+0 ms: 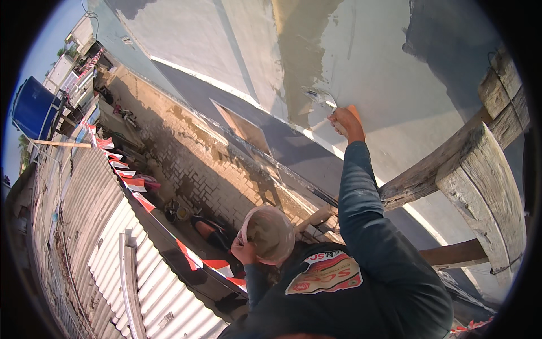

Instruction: The person applies and smooths plaster onto an exterior wall using a trowel while holding a container of plaster mixture.

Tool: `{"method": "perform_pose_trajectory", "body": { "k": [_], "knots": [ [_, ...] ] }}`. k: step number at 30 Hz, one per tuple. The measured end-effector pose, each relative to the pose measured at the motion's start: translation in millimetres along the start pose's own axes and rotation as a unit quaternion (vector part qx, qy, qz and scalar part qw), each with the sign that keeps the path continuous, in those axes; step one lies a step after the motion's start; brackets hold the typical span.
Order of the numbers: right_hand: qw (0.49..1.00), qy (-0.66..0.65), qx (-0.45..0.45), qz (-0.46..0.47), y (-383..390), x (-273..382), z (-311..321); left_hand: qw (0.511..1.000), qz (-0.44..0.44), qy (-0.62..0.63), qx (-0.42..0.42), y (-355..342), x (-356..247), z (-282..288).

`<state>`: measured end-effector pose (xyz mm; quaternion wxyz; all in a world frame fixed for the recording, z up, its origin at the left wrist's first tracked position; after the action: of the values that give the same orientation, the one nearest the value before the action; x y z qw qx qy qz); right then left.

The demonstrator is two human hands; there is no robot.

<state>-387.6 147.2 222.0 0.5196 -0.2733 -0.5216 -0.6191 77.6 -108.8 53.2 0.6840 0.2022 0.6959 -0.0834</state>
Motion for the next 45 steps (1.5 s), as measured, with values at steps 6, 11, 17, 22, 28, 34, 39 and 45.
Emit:
{"method": "perform_pose_trajectory", "body": {
  "k": [6,11,17,22,28,34,39,45],
  "knots": [
    [0.982,0.107,-0.091,0.126,18,54,17,1.0,0.021,0.021,0.001,-1,-8,-10],
    [0.933,0.03,-0.196,0.299,84,157,25,0.999,0.044,-0.024,0.006,-4,-8,1],
    [0.928,0.053,-0.165,0.33,125,135,11,0.998,-0.047,0.035,0.008,-2,-15,3],
    [0.948,0.053,0.071,0.305,196,70,-33,0.999,-0.006,-0.004,0.033,-4,-14,-16],
    [0.852,0.114,0.341,0.38,295,8,18,0.997,0.022,-0.041,0.057,-6,-9,-20],
    [0.914,0.091,0.321,0.229,335,-95,145,0.993,0.041,-0.074,0.077,-2,-19,-33],
    [0.976,-0.031,0.196,0.09,382,-148,196,0.993,0.037,-0.067,0.095,-13,-11,-37],
    [0.98,-0.097,0.038,0.172,423,-117,218,0.987,0.052,-0.069,0.132,-17,-10,-64]
  ]
}}
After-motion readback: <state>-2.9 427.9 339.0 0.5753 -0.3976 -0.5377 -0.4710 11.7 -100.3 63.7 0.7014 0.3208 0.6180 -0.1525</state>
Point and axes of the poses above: each hand's wrist, its own y-axis away from the middle knuckle, its own z-axis out of the back of the hand, x = y × z, the point moved 7 cm from there along -y, towards the middle knuckle, and after that the axes turned 8 degrees about y, right-handed, at the moved point
